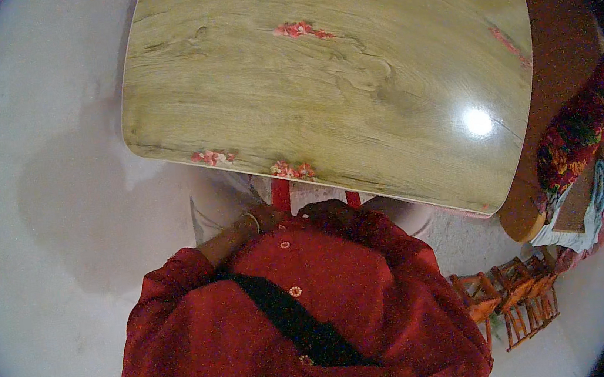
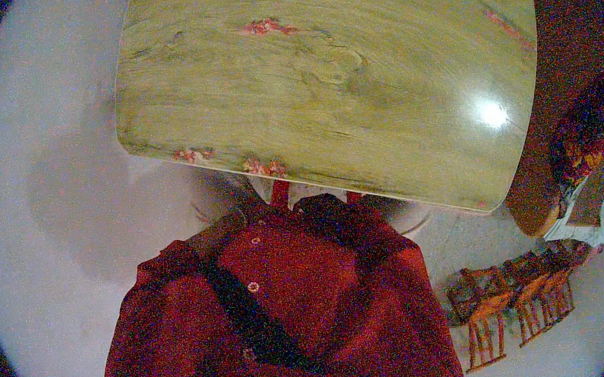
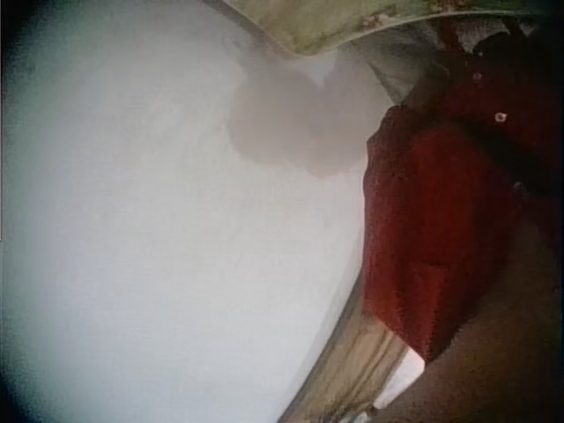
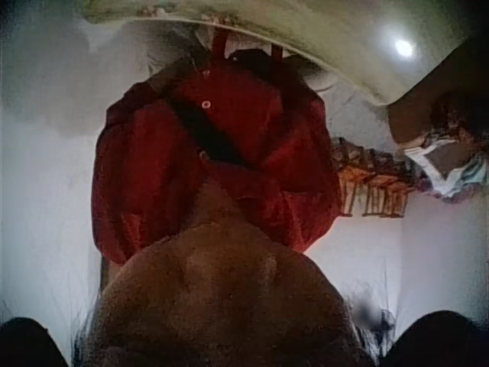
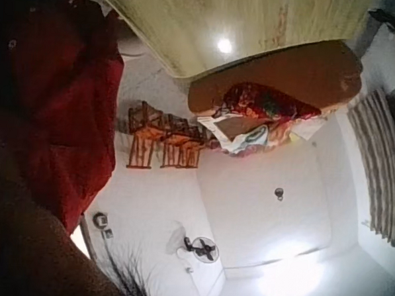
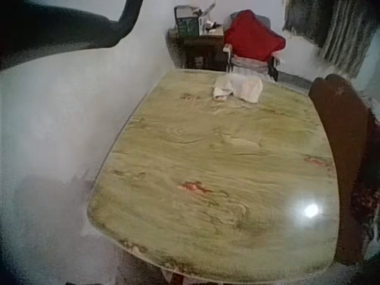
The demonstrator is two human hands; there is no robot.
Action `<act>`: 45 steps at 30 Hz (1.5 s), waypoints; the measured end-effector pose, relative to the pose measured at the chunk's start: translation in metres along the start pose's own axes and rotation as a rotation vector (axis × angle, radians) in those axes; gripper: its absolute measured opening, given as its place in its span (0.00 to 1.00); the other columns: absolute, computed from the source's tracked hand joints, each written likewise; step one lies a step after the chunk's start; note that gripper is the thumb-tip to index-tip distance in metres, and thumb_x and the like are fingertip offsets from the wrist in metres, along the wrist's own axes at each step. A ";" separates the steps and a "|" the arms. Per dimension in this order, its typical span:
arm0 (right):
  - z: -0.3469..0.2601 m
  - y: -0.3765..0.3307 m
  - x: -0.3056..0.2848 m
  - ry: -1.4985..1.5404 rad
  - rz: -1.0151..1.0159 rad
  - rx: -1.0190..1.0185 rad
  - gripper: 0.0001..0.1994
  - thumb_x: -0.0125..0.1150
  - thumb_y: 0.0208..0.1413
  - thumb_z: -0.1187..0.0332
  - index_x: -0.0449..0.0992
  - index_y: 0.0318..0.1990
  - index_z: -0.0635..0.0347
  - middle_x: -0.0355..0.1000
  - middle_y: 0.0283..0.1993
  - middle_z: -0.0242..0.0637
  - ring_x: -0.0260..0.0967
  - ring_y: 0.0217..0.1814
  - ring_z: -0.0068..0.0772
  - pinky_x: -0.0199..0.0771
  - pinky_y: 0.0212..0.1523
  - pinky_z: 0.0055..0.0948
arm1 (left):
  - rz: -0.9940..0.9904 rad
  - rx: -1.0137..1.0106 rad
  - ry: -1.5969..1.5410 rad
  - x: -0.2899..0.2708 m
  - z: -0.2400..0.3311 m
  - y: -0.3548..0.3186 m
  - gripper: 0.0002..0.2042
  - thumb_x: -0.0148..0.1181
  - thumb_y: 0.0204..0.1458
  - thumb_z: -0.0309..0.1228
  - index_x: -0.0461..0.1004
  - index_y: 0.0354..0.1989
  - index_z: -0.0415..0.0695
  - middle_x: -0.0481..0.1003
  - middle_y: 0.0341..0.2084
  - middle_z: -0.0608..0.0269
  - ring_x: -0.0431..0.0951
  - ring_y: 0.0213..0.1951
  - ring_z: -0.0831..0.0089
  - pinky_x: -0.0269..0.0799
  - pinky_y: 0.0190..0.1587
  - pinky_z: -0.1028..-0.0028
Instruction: The person wipes the surface of a wooden table using a white cloth. They move around the table to clean different sections and briefly walk away to discard a small packet before returning to continue wiping the table surface.
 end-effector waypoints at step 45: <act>-0.218 -0.144 -0.339 0.006 0.359 -0.783 0.12 0.53 0.58 0.62 0.76 0.39 0.62 0.75 0.32 0.35 0.71 0.34 0.28 0.71 0.37 0.29 | 1.470 0.141 0.409 -0.410 0.131 -0.189 0.26 0.53 0.50 0.45 0.61 0.55 0.44 0.57 0.57 0.45 0.56 0.59 0.53 0.52 0.59 0.59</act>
Point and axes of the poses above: each hand's wrist, its own y-axis towards the middle knuckle, its own x-axis out of the palm, z = x × y, the point moved 2 cm from there along y, towards the middle knuckle
